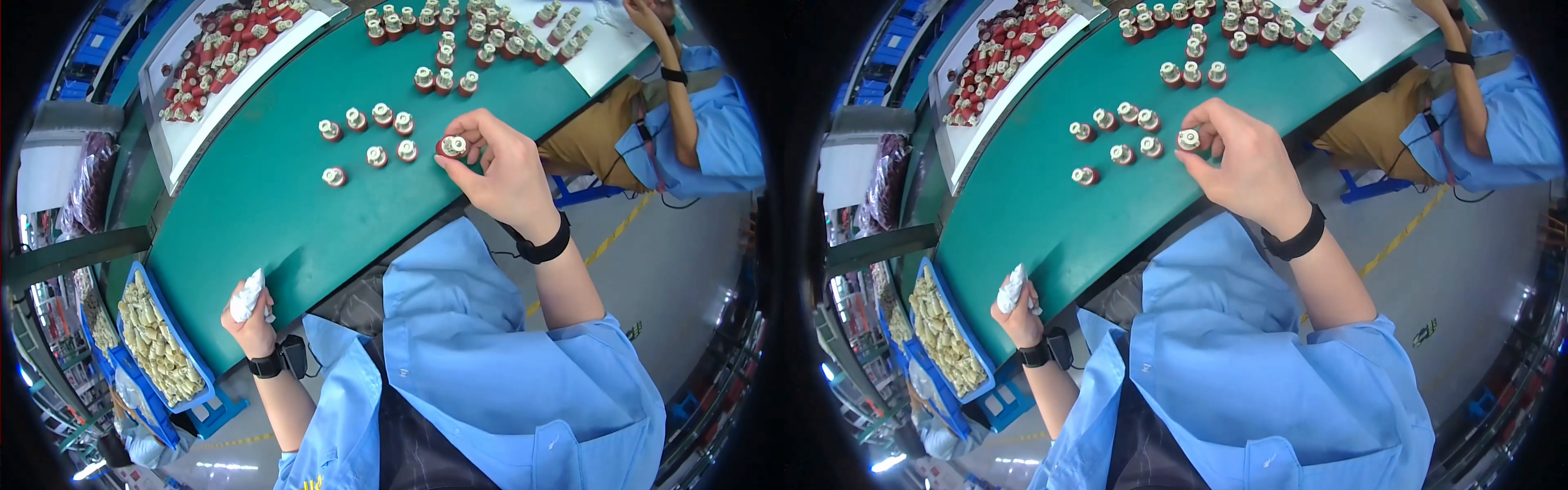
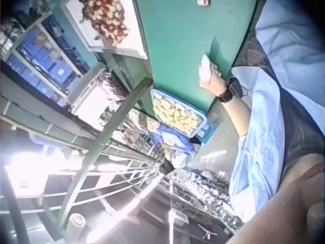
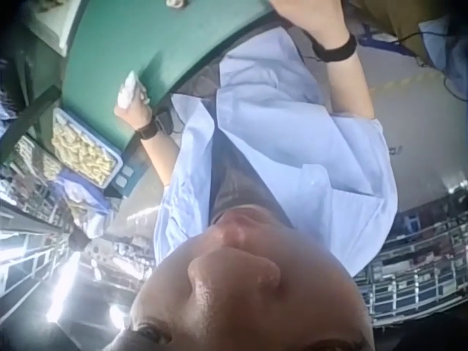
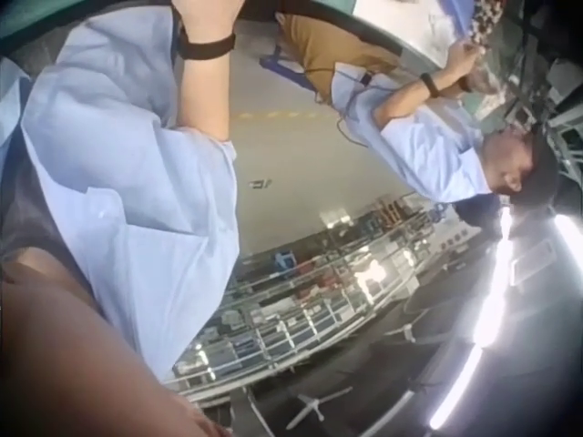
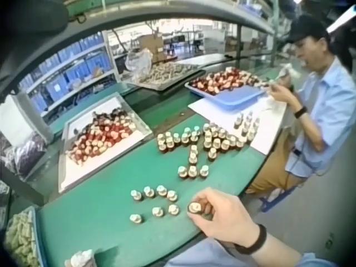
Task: The person wipes red and white components with a cloth, arranges them on the table, and then gathers them to place into a tray. They then pick up more components from a different tray to continue wiping and arranging them.
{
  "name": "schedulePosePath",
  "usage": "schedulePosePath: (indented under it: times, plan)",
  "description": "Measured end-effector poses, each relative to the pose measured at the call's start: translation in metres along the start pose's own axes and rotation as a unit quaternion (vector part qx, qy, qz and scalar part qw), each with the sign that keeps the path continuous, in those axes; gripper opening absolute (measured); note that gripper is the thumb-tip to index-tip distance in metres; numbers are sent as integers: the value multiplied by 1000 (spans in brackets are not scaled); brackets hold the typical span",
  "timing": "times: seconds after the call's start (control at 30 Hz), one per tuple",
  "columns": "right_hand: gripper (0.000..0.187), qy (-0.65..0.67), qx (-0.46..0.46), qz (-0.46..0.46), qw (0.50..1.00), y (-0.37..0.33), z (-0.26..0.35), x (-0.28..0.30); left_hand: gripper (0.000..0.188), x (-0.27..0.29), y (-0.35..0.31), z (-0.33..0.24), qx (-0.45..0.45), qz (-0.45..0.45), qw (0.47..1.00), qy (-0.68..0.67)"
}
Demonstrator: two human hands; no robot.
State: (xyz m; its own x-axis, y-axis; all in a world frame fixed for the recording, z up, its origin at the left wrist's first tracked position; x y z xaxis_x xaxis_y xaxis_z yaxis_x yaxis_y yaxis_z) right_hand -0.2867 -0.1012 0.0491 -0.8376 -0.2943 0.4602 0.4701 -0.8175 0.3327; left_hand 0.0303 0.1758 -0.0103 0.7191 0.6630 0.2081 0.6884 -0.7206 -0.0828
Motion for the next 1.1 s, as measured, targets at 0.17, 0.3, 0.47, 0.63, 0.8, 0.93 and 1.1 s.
schedulePosePath:
  times: [0.17,0.3,0.47,0.63,0.8,0.93,1.1]
  plan:
    - [24,-45,111,17,993,16,-11,-16,34,9,-7,9,-34,-60,998,0]
    - [25,-66,115,42,990,20,-18,-25,34,10,-5,7,-78,-31,990,112]
    - [27,-95,111,19,989,22,-21,-34,32,6,-2,2,-64,-37,990,122]
    - [35,-111,116,30,987,19,-22,-35,29,4,-2,-4,-60,-51,991,110]
    - [45,-70,62,102,990,25,-7,-24,25,-7,0,-15,-81,-27,988,125]
    - [56,-90,172,35,980,36,24,-20,19,-14,4,-17,-86,-5,988,129]
    - [68,-183,245,174,936,60,63,-68,9,-15,2,-25,-47,12,989,139]
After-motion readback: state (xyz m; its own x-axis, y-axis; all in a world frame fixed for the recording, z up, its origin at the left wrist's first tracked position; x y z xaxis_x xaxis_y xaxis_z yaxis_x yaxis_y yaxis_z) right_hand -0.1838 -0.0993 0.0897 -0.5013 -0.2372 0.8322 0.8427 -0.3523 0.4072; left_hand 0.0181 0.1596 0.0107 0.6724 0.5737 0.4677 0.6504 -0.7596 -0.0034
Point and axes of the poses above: each hand's wrist, its own y-axis towards the middle knuckle, its own x-axis out of the back of the hand, z = x × y, the point moved 6 cm from there along y, towards the middle knuckle, and after that the axes turned 8 degrees about x, right-handed, at the moved point
